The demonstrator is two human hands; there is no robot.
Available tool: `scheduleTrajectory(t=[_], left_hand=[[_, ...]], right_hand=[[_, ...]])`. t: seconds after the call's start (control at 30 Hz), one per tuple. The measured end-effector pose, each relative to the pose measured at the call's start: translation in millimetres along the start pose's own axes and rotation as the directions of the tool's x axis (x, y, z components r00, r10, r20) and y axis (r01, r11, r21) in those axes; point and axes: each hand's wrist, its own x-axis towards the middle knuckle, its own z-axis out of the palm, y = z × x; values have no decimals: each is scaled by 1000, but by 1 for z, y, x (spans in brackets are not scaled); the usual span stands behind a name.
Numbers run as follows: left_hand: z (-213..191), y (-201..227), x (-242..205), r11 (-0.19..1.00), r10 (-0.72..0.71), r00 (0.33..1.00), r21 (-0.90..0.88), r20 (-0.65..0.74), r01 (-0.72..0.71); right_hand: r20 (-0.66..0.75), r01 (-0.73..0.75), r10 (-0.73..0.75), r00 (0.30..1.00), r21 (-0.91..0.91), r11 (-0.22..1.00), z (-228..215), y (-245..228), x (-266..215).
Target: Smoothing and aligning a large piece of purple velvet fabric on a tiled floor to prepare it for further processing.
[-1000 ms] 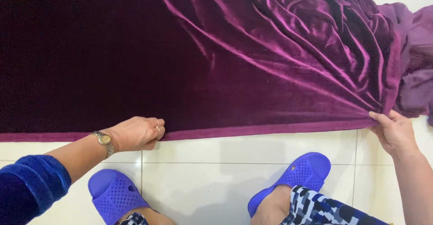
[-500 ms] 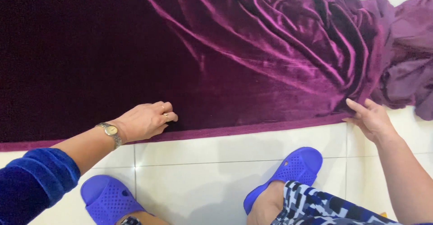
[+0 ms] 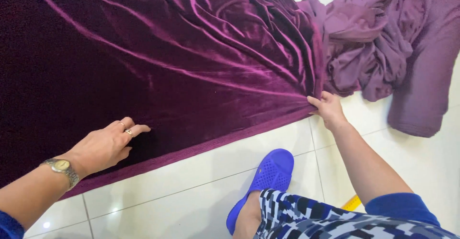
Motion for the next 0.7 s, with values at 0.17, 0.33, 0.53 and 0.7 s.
scheduleTrajectory(t=[0.17, 0.33, 0.53, 0.7], left_hand=[[0, -2, 0, 1000, 2, 1000, -16, 22, -2], [7, -4, 8, 999, 52, 995, 2, -85, -52], [-8, 27, 25, 955, 274, 899, -18, -342, -298], [-14, 48, 42, 962, 273, 928, 71, -255, -263]], right_hand=[[23, 8, -7, 1000, -32, 999, -2, 7, 3], [61, 12, -8, 998, -66, 998, -2, -4, -4], [118, 1, 7, 993, -71, 997, 4, -27, -22], [112, 7, 7, 994, -122, 993, 5, -15, -15]])
